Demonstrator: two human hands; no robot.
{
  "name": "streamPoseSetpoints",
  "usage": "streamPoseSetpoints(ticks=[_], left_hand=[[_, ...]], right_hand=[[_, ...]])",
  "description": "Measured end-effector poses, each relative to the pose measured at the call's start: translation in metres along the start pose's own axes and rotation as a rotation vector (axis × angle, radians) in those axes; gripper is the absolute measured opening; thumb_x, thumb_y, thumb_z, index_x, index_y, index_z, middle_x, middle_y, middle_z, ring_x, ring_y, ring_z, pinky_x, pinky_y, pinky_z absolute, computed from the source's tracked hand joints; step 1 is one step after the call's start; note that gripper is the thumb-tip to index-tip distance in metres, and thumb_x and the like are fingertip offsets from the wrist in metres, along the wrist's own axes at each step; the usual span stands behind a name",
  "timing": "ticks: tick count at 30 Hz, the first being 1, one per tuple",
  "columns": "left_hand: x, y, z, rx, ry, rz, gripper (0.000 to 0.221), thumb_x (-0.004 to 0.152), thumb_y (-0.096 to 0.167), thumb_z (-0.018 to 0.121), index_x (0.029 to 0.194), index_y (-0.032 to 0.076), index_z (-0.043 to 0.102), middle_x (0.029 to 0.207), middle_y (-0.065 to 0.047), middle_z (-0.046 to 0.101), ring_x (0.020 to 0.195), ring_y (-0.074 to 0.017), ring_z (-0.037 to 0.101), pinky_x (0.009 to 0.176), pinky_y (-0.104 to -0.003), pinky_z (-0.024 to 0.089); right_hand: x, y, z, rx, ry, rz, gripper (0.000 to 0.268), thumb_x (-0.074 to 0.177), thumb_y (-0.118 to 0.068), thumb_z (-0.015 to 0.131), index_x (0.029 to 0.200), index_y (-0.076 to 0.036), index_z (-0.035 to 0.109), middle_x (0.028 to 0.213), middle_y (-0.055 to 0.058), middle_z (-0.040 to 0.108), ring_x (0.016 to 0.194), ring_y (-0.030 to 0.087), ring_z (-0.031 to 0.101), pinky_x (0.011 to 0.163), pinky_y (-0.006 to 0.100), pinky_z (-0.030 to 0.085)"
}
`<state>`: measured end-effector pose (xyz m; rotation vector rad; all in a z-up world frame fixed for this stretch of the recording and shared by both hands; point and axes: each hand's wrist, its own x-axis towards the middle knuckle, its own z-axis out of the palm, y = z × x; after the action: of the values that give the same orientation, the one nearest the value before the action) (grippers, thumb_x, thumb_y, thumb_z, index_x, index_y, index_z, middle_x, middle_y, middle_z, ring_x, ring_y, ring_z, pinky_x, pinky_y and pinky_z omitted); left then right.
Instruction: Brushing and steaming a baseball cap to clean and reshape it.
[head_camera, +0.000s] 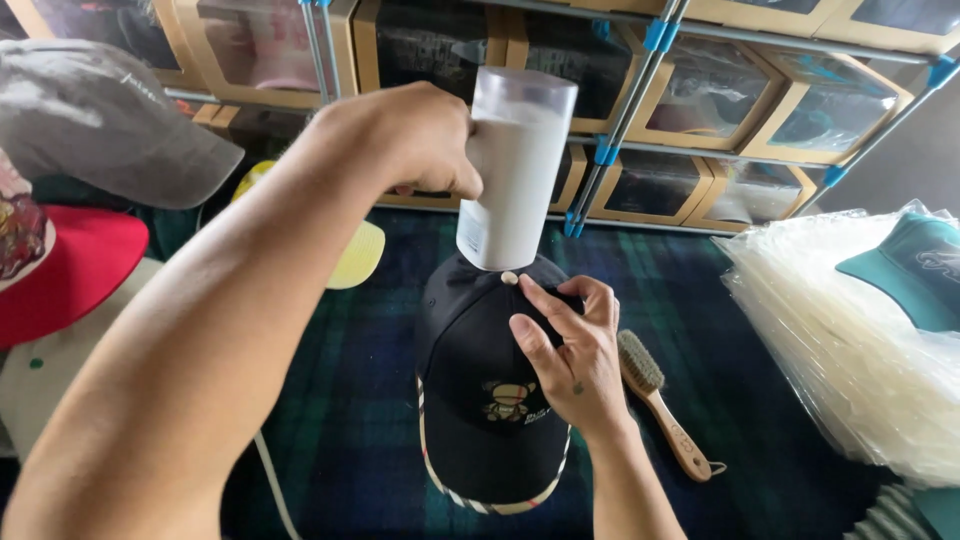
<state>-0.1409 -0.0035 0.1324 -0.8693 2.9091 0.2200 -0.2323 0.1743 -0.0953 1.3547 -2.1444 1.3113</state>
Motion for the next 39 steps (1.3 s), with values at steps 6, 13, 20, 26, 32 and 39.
streamPoseSetpoints(ticks=[6,13,20,26,32,39], left_hand=[[0.064,0.009,0.009,-0.107,-0.036,0.065,0.052,0.091,0.038,0.073,0.132,0.008,0.063,0.117,-0.012,0.066,0.085,-0.0236,0.067,0.073,-0.031,0.056],[0.088,-0.093,0.054,-0.414,-0.198,-0.243,0.056,0.093,0.038,0.072,0.134,0.004,0.058,0.097,-0.012,0.069,0.072,-0.0194,0.062,0.063,-0.032,0.051],[0.043,-0.189,0.2,-1.089,-0.093,-0.212,0.044,0.083,0.033,0.073,0.1,-0.007,0.065,0.069,-0.022,0.063,0.056,-0.0325,0.065,0.051,-0.046,0.059],[-0.033,-0.175,0.28,-1.473,0.126,-0.263,0.032,0.085,0.018,0.073,0.1,-0.007,0.061,0.063,-0.023,0.061,0.048,-0.0333,0.064,0.043,-0.047,0.058],[-0.066,-0.133,0.207,-1.268,0.328,-0.13,0.029,0.085,0.028,0.075,0.093,0.004,0.062,0.052,-0.014,0.066,0.043,-0.0267,0.068,0.051,-0.039,0.059],[-0.08,-0.134,0.245,-1.184,0.369,-0.253,0.03,0.085,0.03,0.073,0.091,0.003,0.061,0.054,-0.019,0.068,0.052,-0.0332,0.074,0.062,-0.045,0.062]], right_hand=[[0.001,0.002,0.0,0.077,-0.015,0.049,0.052,0.093,-0.047,0.064,0.134,-0.016,0.07,0.125,0.011,0.047,0.13,0.027,0.046,0.105,0.051,0.045],[0.002,0.0,0.003,0.125,-0.037,0.184,0.053,0.089,-0.053,0.063,0.131,-0.021,0.072,0.129,0.011,0.046,0.135,0.028,0.046,0.105,0.052,0.046],[-0.003,0.007,0.009,0.157,0.051,0.044,0.046,0.095,-0.04,0.069,0.137,-0.021,0.07,0.122,0.014,0.045,0.136,0.039,0.048,0.119,0.047,0.032],[0.008,-0.012,-0.005,0.084,-0.093,0.136,0.05,0.095,-0.044,0.066,0.141,-0.023,0.064,0.138,0.018,0.049,0.137,0.042,0.049,0.115,0.053,0.036],[0.058,-0.03,-0.006,-0.045,-0.336,0.197,0.05,0.092,-0.056,0.066,0.127,-0.02,0.065,0.134,0.014,0.058,0.134,0.037,0.054,0.116,0.05,0.038],[0.074,-0.043,-0.007,-0.075,-0.513,0.307,0.071,0.091,-0.075,0.044,0.143,-0.03,0.06,0.154,0.004,0.052,0.144,0.029,0.046,0.117,0.048,0.037]])
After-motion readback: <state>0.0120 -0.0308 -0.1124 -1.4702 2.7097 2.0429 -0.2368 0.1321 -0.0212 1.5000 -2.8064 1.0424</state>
